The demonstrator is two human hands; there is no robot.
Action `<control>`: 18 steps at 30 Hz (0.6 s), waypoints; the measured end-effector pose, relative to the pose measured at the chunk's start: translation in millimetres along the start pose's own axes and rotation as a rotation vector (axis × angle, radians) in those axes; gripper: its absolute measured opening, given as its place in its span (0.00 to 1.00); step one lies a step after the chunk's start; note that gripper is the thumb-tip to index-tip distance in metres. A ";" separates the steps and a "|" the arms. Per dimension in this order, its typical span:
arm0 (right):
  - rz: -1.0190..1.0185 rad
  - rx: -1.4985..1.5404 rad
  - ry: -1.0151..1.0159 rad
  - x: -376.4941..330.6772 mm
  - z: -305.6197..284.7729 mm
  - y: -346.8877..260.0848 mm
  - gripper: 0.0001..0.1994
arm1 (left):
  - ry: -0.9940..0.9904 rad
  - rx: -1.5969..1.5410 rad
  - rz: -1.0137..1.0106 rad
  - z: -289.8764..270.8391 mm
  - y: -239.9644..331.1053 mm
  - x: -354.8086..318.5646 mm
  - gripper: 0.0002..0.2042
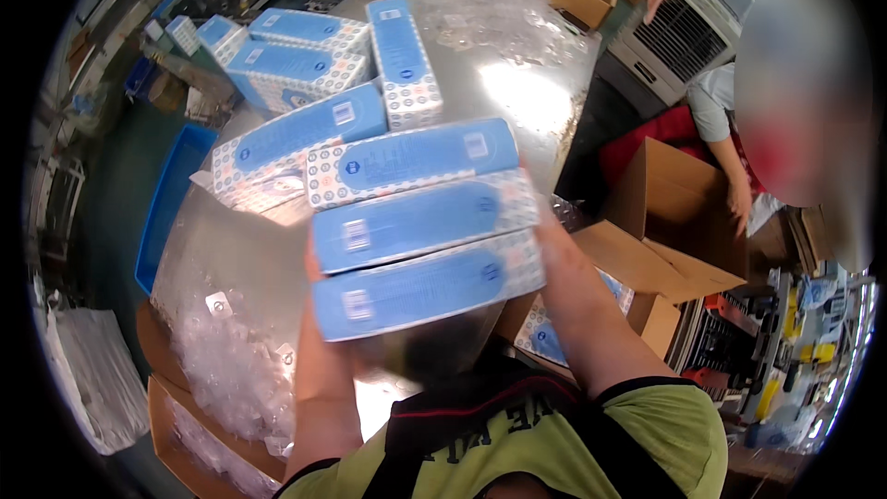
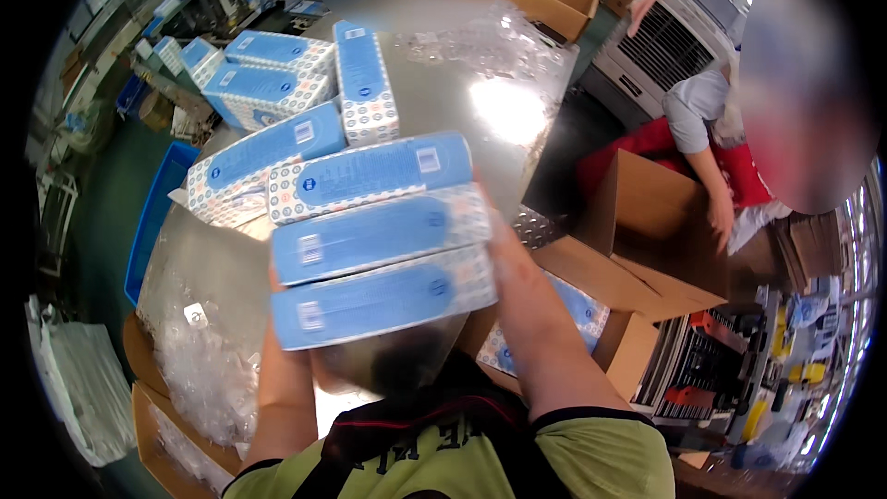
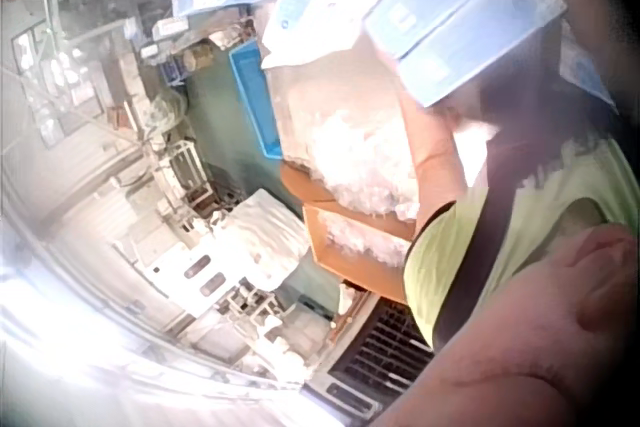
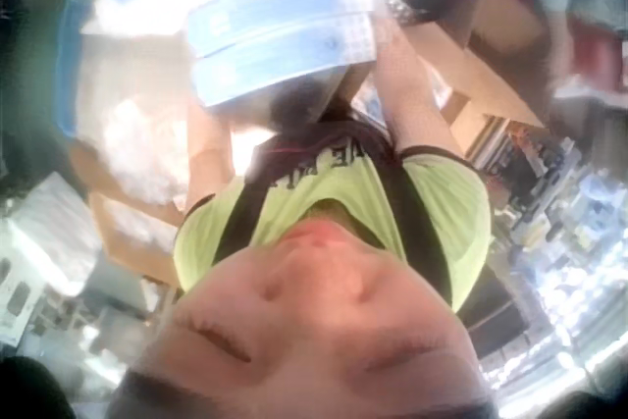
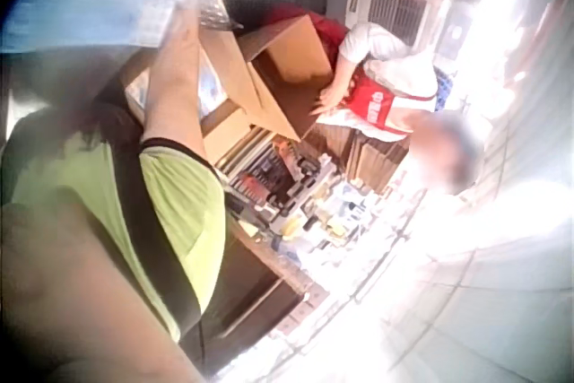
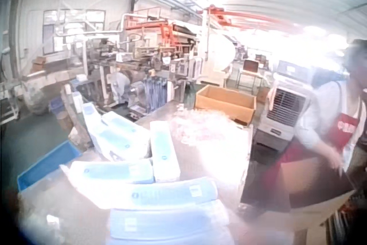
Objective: The person packs blue rectangular packages into a cardboard box on a metal table. They arrange the items inside, close the flaps, and then place the box onto a conveyor belt. A coworker in a red apron assists by handling the boxes on the conveyor.
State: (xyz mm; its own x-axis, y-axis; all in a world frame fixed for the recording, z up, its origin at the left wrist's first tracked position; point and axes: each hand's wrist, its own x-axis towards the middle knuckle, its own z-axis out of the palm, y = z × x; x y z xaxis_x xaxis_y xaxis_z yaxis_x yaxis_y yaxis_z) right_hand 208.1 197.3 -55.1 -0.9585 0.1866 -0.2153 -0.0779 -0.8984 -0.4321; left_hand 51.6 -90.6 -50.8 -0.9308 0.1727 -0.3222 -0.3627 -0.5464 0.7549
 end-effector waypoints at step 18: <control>-0.774 -0.618 0.918 -482.2 25.0 -34.9 0.33 | -1.041 0.352 -0.626 68.6 -203.4 -244.7 0.20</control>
State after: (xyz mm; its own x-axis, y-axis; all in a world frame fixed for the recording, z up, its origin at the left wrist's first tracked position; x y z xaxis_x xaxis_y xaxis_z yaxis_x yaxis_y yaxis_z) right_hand 666.2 128.7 85.7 -0.1785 0.9743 -0.1372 -0.1424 -0.1636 -0.9762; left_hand 350.1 34.5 -86.3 -0.1329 0.9711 -0.1984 -0.5969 0.0814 0.7982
